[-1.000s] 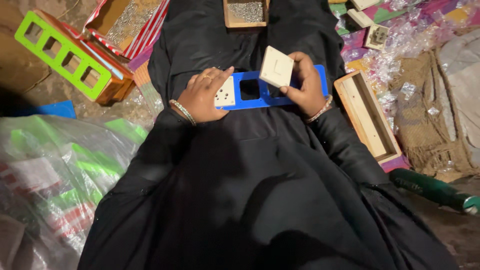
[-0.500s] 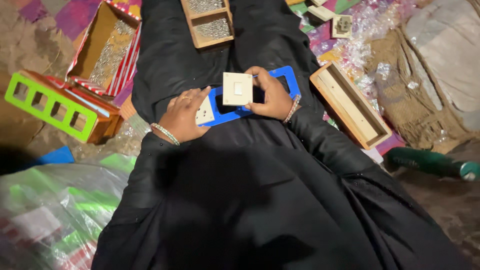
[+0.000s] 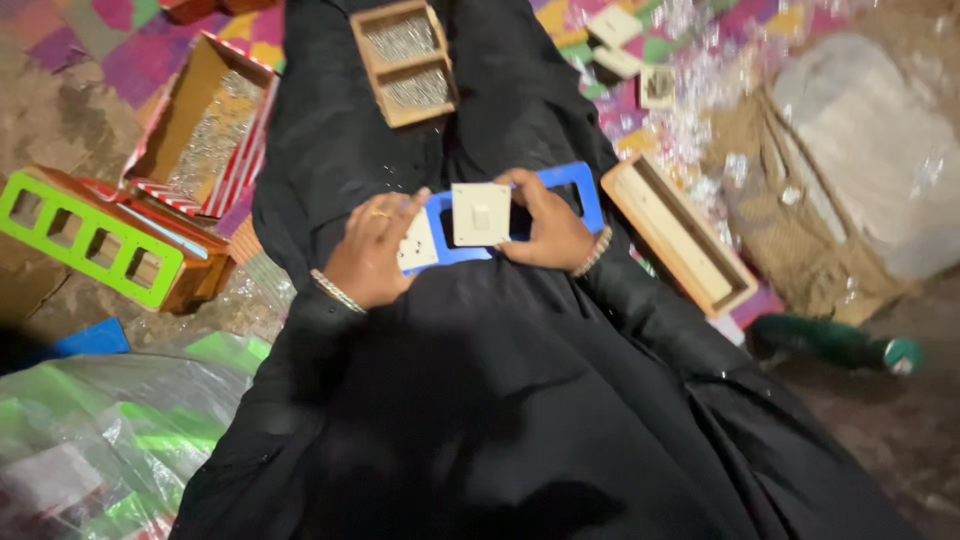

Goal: The person assembles a multi-gang switchboard by inserting white plastic switch and socket modules into a blue frame. They use a screwdriver to secure the modules and then insert screws into the back of the frame.

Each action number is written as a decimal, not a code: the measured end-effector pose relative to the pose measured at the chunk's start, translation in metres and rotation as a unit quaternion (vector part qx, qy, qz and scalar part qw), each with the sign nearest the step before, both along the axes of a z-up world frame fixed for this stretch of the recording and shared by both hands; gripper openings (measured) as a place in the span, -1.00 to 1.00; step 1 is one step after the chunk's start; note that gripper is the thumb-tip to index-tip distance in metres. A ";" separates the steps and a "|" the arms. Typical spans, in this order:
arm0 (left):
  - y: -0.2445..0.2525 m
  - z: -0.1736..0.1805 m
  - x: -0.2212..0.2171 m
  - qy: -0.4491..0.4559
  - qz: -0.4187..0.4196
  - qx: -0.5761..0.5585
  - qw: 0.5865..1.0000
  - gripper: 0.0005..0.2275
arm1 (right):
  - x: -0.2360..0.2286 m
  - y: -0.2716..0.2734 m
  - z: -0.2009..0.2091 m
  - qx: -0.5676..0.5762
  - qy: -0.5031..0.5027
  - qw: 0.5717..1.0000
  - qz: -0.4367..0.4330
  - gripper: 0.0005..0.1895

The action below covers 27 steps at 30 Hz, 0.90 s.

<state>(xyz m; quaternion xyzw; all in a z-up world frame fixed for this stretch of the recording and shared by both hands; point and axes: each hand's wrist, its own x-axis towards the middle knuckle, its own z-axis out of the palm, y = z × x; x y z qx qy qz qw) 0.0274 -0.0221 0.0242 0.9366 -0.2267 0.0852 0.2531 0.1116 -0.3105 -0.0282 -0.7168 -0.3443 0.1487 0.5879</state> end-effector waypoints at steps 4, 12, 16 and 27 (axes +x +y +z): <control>-0.008 -0.004 0.004 -0.004 -0.012 -0.011 1.000 -0.23 | 0.000 -0.013 -0.006 -0.060 -0.049 0.997 -0.031 -0.19; -0.018 -0.028 0.018 0.017 -0.039 -0.022 0.999 -0.21 | -0.009 -0.018 0.007 -0.153 -0.109 0.978 -0.093 -0.45; -0.021 -0.039 0.023 0.025 -0.044 -0.025 0.998 -0.24 | -0.010 -0.016 0.020 -0.172 -0.170 0.966 -0.095 -0.52; 0.027 -0.056 0.076 -0.027 0.065 -0.181 0.981 -0.38 | 0.005 -0.045 0.005 -0.098 0.052 0.987 -0.116 -0.68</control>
